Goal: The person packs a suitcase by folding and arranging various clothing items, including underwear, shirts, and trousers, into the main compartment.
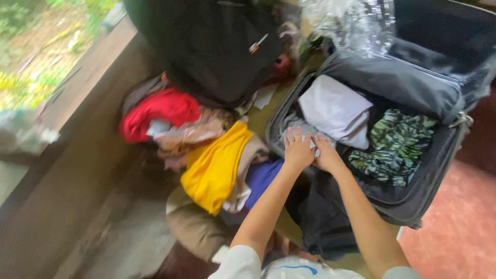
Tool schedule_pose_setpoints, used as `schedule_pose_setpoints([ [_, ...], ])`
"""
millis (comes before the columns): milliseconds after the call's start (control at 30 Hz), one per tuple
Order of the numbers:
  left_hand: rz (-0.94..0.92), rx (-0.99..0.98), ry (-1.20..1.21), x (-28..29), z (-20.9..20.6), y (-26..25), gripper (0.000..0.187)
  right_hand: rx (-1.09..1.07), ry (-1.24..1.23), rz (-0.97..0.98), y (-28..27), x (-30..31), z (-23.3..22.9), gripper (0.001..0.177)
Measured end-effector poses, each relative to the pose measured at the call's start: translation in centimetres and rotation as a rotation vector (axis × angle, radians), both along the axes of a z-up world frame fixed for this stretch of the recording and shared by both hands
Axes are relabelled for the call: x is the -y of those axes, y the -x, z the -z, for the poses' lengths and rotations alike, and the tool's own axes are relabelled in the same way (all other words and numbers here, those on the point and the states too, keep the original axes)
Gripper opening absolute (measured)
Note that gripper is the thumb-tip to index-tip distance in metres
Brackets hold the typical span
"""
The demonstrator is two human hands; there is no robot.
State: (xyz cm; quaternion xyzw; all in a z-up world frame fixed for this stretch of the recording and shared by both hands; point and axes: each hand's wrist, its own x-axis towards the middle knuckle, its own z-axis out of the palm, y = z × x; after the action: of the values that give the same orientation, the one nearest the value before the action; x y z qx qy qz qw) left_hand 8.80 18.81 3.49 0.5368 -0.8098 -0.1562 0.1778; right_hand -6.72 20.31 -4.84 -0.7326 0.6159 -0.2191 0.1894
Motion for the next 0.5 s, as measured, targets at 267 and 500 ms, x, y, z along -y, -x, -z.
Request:
schedule_pose_setpoints([
  [267,-0.253,-0.16,0.101,-2.0,-5.7,-16.6,0.049,0.431,-0.04,0.008,-7.0,-6.3,-9.2,0.049],
  [500,-0.439,0.026,-0.349,-6.0,-7.8,-25.4,0.109,0.549,-0.216,0.03,-9.4,-7.6,-11.7,0.037],
])
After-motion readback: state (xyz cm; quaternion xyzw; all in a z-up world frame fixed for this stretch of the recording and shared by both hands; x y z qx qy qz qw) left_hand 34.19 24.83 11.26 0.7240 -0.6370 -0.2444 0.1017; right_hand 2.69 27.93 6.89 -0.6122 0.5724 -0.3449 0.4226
